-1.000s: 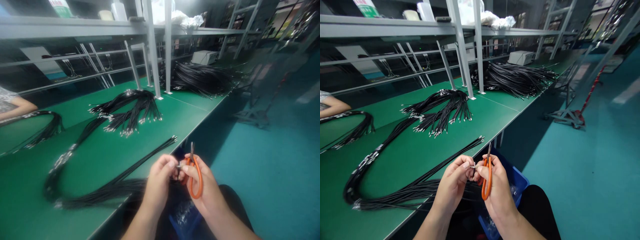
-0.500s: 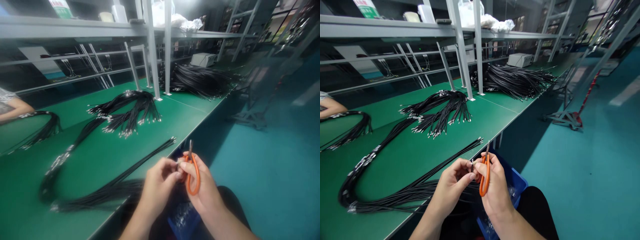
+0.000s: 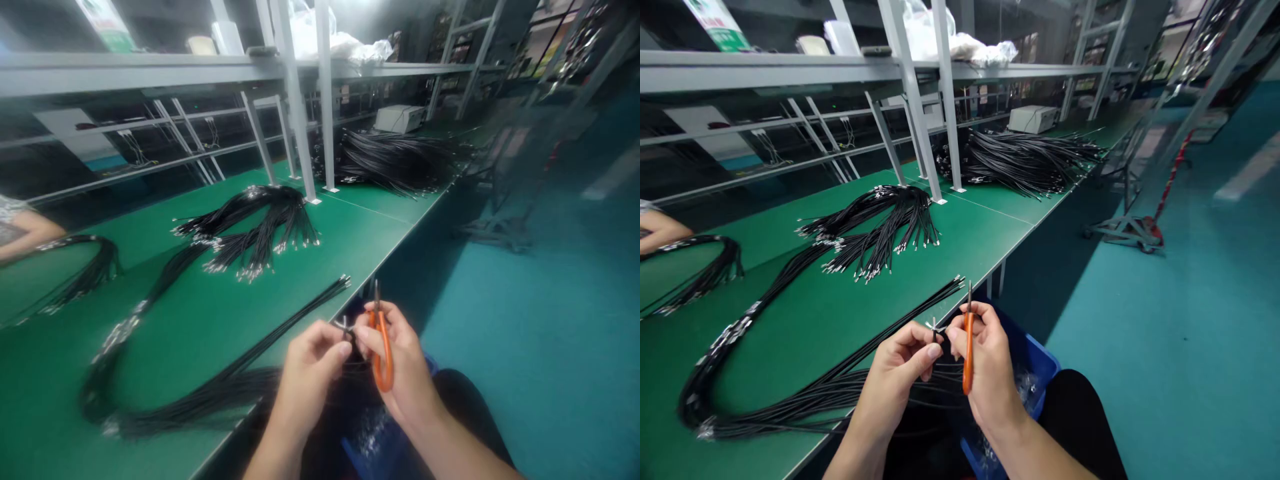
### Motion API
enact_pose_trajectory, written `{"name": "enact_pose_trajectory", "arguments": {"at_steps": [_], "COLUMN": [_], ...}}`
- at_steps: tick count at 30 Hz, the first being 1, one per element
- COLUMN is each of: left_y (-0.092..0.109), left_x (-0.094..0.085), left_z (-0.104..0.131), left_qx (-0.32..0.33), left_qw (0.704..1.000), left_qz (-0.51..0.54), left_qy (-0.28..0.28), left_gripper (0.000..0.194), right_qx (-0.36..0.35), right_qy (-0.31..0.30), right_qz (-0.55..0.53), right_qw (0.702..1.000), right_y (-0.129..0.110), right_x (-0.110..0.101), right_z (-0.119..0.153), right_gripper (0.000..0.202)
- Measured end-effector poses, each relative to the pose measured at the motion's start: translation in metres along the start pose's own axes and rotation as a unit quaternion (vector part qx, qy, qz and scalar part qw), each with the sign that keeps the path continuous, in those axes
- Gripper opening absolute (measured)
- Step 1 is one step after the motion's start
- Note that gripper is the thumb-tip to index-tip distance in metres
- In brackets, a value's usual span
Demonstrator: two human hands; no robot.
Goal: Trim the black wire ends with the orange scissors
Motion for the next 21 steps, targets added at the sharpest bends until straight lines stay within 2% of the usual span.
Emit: {"name": "enact_pose_trajectory", "arguments": {"at_steps": [2,4,7,10,13,15,17,19,21], "left_y": [-0.002,-0.001,0.002,0.006,0.019,0.040,0.061,0.069,0.072], "left_x": [-0.001,0.001,0.004,0.006,0.003,-0.001,0.004,0.016,0.023], "left_z": [0.000,0.000,0.001,0.003,0.007,0.014,0.027,0.037,0.042], "left_qx": [-0.008,-0.011,-0.006,0.002,0.065,0.173,0.295,0.382,0.425], "left_qw": [1.000,1.000,1.000,1.000,0.990,0.952,0.880,0.806,0.760], "left_qz": [0.009,0.014,0.014,-0.012,-0.123,-0.240,-0.352,-0.434,-0.475], "left_qy": [0.002,-0.002,-0.004,-0.010,0.017,0.076,0.121,0.125,0.124], "left_gripper": [0.016,0.017,0.018,0.016,0.009,0.012,0.023,0.025,0.023], "right_qx": [-0.068,-0.148,-0.221,-0.299,-0.383,-0.415,-0.433,-0.438,-0.426], "right_qy": [0.028,0.021,0.001,0.044,0.065,0.067,0.067,0.065,0.062], "right_qz": [0.088,0.187,0.304,0.378,0.416,0.415,0.404,0.393,0.384], "right_qw": [0.993,0.971,0.927,0.875,0.823,0.807,0.803,0.805,0.817], "right_y": [-0.013,-0.028,-0.036,-0.044,-0.051,-0.054,-0.055,-0.055,-0.052], "right_x": [-0.009,-0.007,0.003,0.003,0.008,0.011,0.012,0.012,0.010], "right_z": [0.002,0.006,0.011,0.018,0.028,0.032,0.034,0.036,0.034], "right_gripper": [0.027,0.030,0.034,0.035,0.037,0.039,0.040,0.041,0.041]}}
Point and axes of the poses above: each hand's wrist, its own z-axis away from the middle knuckle, its own x-axis out of the palm, y = z × x, the point moved 10 cm from there along -z, towards the middle knuckle, and after that the axes turned 9 degrees about z, right-handed, at the moved point
